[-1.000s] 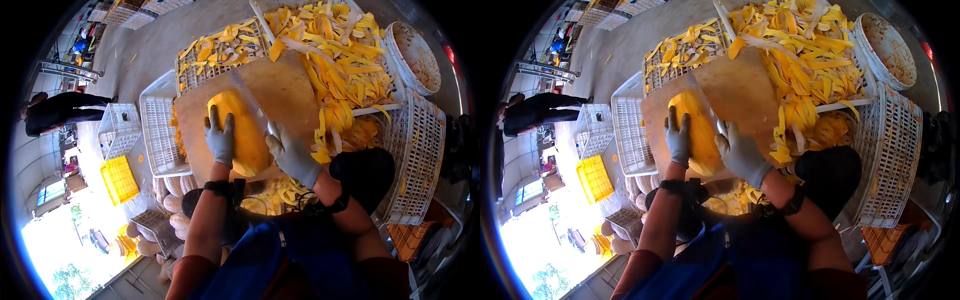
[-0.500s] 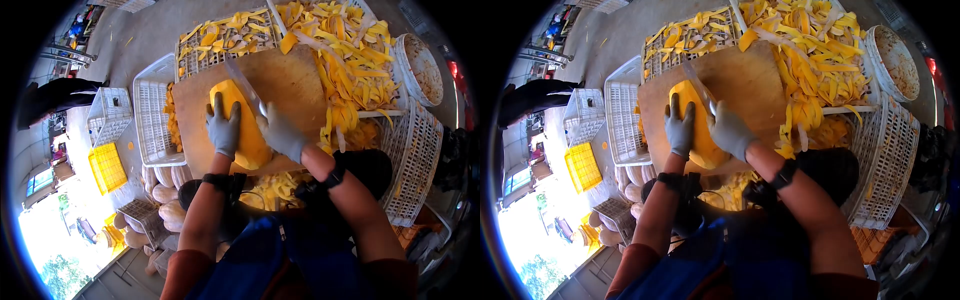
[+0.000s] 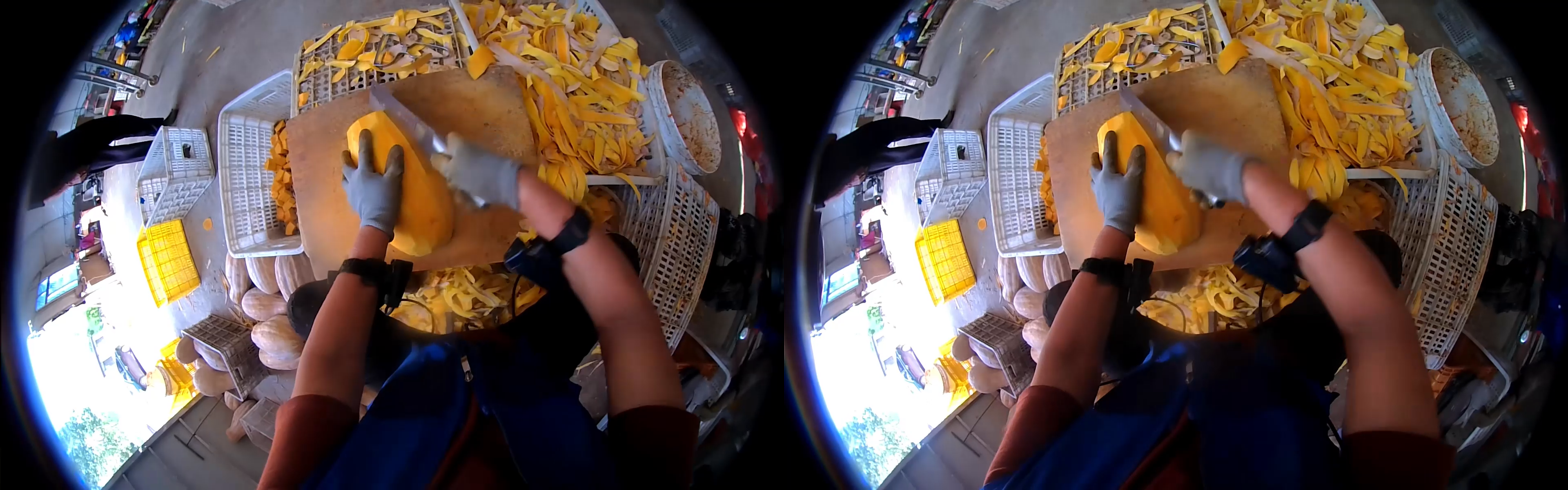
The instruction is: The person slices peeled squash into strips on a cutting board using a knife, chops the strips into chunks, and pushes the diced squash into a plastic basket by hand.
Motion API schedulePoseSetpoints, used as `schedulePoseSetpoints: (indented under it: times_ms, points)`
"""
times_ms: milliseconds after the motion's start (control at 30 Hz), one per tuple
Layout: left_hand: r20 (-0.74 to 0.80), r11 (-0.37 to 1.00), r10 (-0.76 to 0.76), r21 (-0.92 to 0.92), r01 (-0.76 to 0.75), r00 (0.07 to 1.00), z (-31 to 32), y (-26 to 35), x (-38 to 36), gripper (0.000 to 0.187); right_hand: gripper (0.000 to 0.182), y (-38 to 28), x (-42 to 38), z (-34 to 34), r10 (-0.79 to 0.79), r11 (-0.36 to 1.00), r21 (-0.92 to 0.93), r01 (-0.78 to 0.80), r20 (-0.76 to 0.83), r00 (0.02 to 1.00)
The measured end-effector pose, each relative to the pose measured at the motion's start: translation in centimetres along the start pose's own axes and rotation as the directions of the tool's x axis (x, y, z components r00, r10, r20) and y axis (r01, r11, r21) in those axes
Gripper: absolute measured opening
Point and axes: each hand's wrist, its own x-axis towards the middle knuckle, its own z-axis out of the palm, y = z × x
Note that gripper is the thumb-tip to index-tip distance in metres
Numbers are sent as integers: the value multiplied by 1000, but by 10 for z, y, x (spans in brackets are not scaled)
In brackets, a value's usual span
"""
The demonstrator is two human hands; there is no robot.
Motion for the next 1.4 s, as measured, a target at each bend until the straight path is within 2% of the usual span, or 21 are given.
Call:
schedulePoseSetpoints:
  times_ms: [67, 100, 200, 300, 367, 467, 533, 667, 700, 767, 833, 900, 967, 1067, 1100, 1200, 1233, 1333, 1400]
  points:
    - [22, 1000, -20, 7, 20, 1000, -2, 2, -2, 68, 31, 36, 29, 55, -198, 947, -295, 128, -222, 955]
    - [24, 1000, -19, 15, 19, 1000, -5, 3, 0, 68, 31, 21, 17, 57, -69, 996, -77, 52, -238, 969]
    - [5, 999, 13, -40, -12, 1000, -5, 2, -1, 67, 33, 12, 10, 40, 46, 987, 156, -42, -23, 999]
    - [-3, 999, 10, -40, -10, 1000, -2, 2, 0, 66, 30, 5, -25, 16, 50, 991, 125, -51, 12, 999]
    - [-17, 999, 11, -45, -12, 1000, 0, -3, 2, 67, 28, 6, -78, 8, 124, 991, 43, -127, 83, 989]
    - [-25, 999, -14, -52, 13, 1000, -2, 1, -2, 66, 27, 37, -127, 29, 8, 995, -98, -14, -59, 998]
    - [-29, 999, -17, -45, 16, 999, -2, 1, -3, 66, 29, 56, -132, 48, -108, 985, -147, 85, -161, 981]
    - [-31, 996, -15, -88, 12, 999, -1, 0, -2, 67, 32, 68, -106, 86, -18, 977, -208, -33, -239, 971]
    - [-25, 999, -17, -40, 16, 1000, -1, 1, -2, 67, 35, 74, -100, 93, -9, 977, -208, -39, -221, 975]
    - [-27, 999, -5, -40, 4, 1000, -1, -1, 3, 68, 40, 84, -89, 101, -5, 976, -214, -36, -190, 982]
    - [-13, 1000, -12, -19, 12, 1000, 2, 0, -2, 68, 36, 96, -106, 102, -108, 989, -125, 83, -212, 971]
    - [-14, 999, -26, 29, 27, 1000, 0, 3, 0, 68, 34, 104, -119, 111, -140, 989, -87, 121, -257, 956]
    - [-5, 998, -55, 24, 55, 998, 0, 4, -2, 67, 35, 116, -142, 136, -75, 995, -91, 49, -316, 946]
    - [-28, 996, -55, 69, 57, 998, 5, 1, 1, 63, 33, 132, -129, 166, -236, 969, -75, 234, -544, 806]
    - [-28, 995, -85, 55, 86, 996, 3, 4, 2, 63, 33, 143, -125, 164, -211, 977, -82, 196, -492, 845]
    - [-13, 988, -150, 32, 151, 989, 3, 6, -8, 63, 30, 132, -140, 128, -188, 952, -301, 49, -455, 870]
    - [-19, 985, -170, 21, 170, 985, 2, 6, -10, 63, 27, 128, -141, 122, -298, 906, -416, 80, -491, 819]
    - [-31, 986, -161, 33, 162, 987, 3, 2, -14, 61, 26, 99, -145, 110, -265, 949, -293, 121, -527, 808]
    - [-16, 994, -111, -6, 111, 994, -2, -8, -15, 52, 26, 78, -132, 102, -427, 902, -310, 302, -531, 732]
